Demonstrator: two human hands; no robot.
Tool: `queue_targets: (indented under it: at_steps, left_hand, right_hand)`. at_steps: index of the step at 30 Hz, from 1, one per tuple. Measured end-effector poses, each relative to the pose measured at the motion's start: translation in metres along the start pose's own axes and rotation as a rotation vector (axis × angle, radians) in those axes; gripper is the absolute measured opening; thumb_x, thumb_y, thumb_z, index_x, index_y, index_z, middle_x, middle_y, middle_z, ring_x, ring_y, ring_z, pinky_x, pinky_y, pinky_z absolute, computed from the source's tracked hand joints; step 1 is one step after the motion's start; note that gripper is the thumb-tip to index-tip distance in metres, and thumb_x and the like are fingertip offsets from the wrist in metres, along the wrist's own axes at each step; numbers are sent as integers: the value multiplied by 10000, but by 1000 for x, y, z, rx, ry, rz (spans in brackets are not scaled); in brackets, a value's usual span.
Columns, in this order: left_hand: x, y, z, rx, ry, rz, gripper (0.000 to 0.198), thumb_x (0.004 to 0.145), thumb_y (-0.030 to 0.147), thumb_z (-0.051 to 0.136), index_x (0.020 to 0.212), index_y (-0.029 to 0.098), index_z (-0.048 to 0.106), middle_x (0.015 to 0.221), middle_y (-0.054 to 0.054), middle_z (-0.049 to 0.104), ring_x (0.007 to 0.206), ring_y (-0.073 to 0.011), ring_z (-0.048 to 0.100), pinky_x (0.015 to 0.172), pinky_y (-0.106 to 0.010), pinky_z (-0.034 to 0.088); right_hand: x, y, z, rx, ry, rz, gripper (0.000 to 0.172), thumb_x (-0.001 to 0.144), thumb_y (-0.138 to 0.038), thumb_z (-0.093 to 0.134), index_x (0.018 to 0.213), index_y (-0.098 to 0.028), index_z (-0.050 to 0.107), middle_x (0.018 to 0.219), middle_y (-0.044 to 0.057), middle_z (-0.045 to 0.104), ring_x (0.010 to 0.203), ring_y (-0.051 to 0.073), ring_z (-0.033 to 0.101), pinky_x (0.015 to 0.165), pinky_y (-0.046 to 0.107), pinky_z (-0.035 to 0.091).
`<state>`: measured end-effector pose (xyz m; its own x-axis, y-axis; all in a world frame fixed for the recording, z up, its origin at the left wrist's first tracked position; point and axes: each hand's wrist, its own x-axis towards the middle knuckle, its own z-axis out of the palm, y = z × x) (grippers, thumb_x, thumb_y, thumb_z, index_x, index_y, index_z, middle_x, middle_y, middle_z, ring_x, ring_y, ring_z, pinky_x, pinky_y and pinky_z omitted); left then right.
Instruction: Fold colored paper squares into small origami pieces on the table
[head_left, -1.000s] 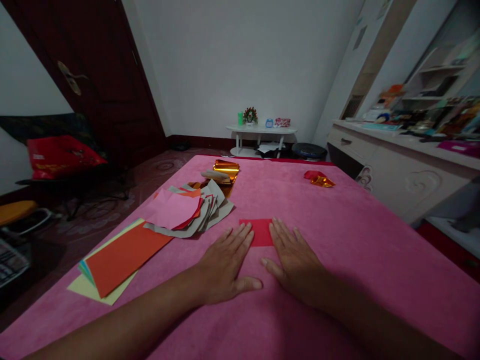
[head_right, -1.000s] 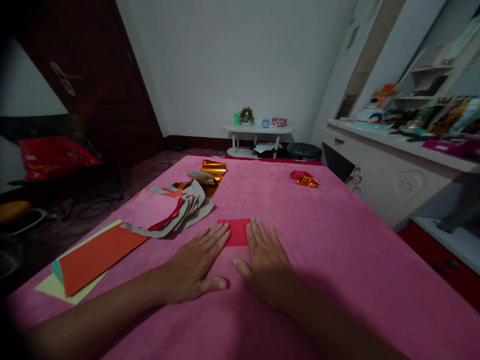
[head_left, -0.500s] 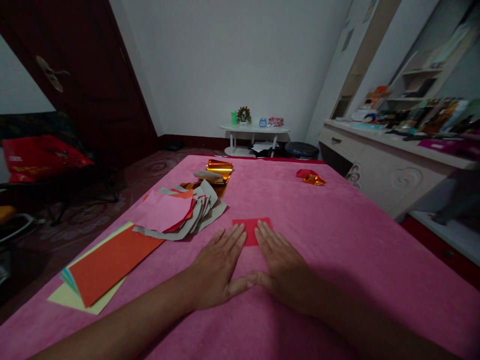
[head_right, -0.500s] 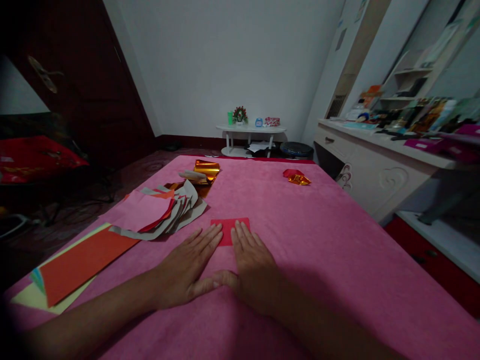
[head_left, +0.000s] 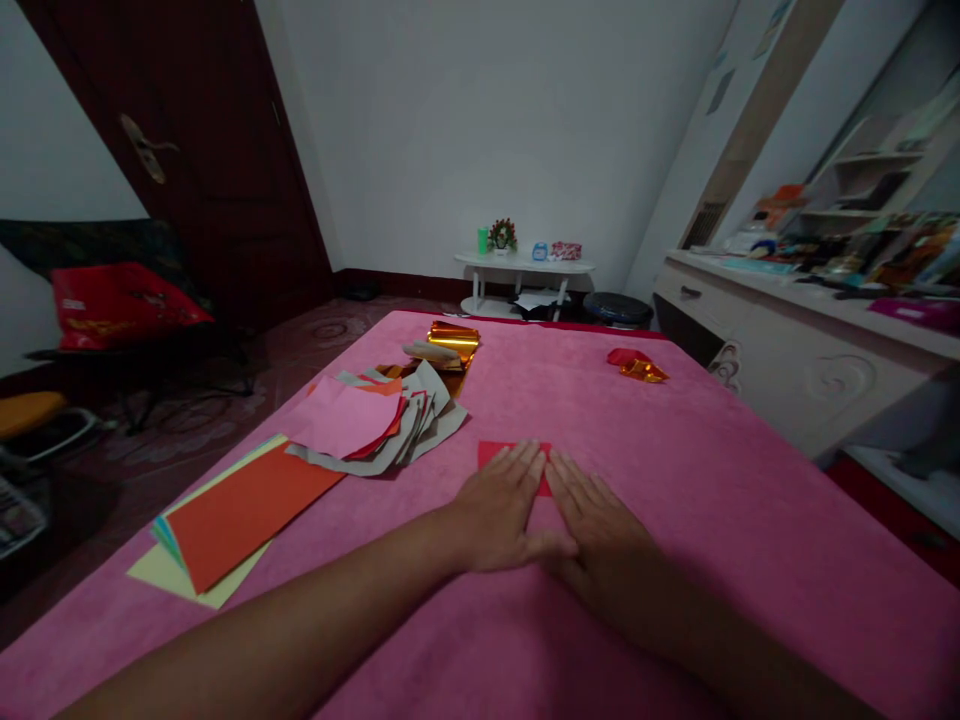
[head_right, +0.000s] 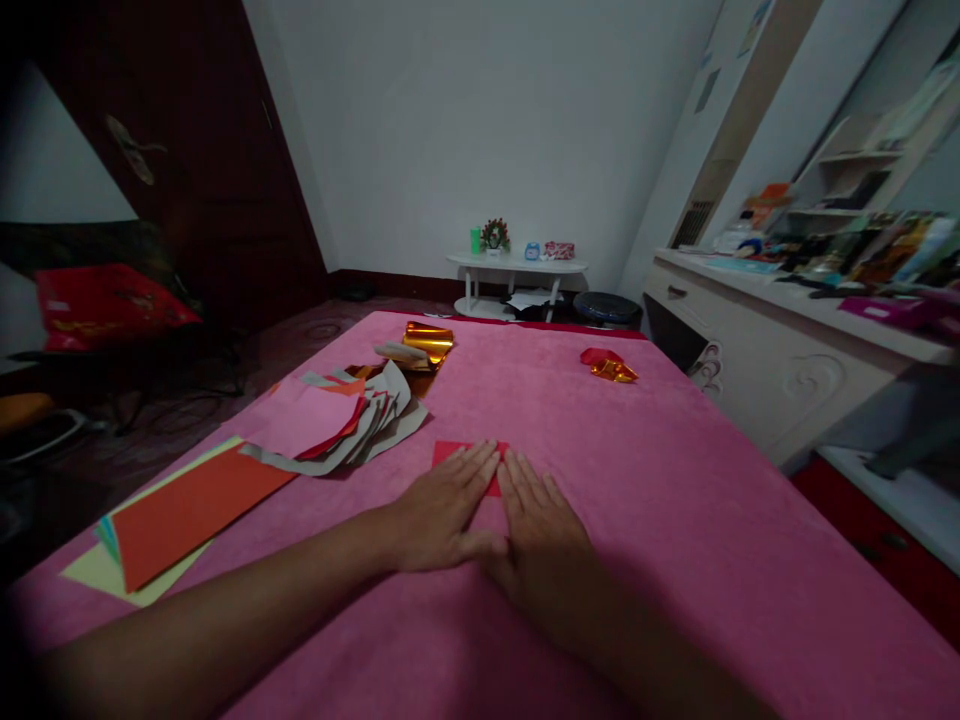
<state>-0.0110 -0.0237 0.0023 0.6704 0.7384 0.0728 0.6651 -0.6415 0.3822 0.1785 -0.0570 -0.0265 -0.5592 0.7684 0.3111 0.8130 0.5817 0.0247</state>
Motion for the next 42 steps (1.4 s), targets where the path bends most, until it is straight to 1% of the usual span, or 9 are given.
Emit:
queue_targets:
  at_steps: [4,8,15,19,23,27,30,35,42]
  left_hand:
    - [-27,-27,-3,82,13,-68,1001,764,755,348,1445,34,208,1509,-227,128,1405,-322,134,1135,-461,188]
    - [-48,-37,-2,134,169,-126,879,804,648,433,1434,62,256,1499,-214,223,1394,-309,207,1129,-462,226]
    - [-49,-40,3,-8,419,-93,786,719,175,505,1447,132,212,1483,-152,314,1356,-242,321,1102,-430,316]
    - [-49,-41,1,-78,440,-68,797,673,108,488,1433,149,252,1462,-136,357,1339,-236,350,1101,-434,322]
    - [-48,-41,-1,-104,437,-54,729,683,92,500,1393,172,357,1438,-114,398,1320,-225,376,1096,-418,330]
    - [-47,-37,-5,-192,495,-26,580,730,145,574,1304,191,497,1385,-107,466,1263,-232,439,1068,-396,360]
    - [-45,-32,-12,-375,598,-75,500,760,240,638,1249,186,552,1233,-104,591,1131,-231,538,1004,-391,412]
    - [-38,-25,-18,-934,642,-221,370,765,276,659,1099,122,622,728,-25,643,661,-129,598,684,-281,505]
    - [-36,-27,-19,-1273,601,-297,402,746,365,691,1040,98,627,673,-26,645,569,-97,565,567,-218,461]
  right_hand:
    - [2,-1,-1,-44,7,27,693,877,-490,426,1375,-9,395,1443,225,348,1336,315,342,1068,482,351]
    - [16,-9,-7,-94,10,80,576,842,-366,492,1292,-6,507,1373,243,449,1278,342,421,1059,522,334]
    - [47,-39,-12,-42,148,17,367,783,-114,466,1103,-108,645,1124,152,645,1049,287,574,927,443,448]
    - [55,-44,-10,-8,84,82,263,783,-89,457,926,-160,666,886,108,664,835,244,602,736,371,502]
    - [57,-34,-9,55,103,35,232,802,-91,443,851,-176,653,825,90,664,794,226,602,688,338,494]
    - [57,-24,-9,441,288,64,211,821,-126,453,886,-187,644,874,65,675,825,200,617,753,316,484]
    - [57,-23,-14,855,427,281,128,852,-228,495,852,-197,620,776,26,660,714,165,618,654,267,479]
    - [61,-29,-19,1420,392,620,169,797,-366,598,801,-198,586,615,-21,610,522,131,561,484,225,419]
    - [64,-27,-14,1583,384,677,218,751,-382,657,830,-184,612,688,17,670,567,144,594,523,235,455]
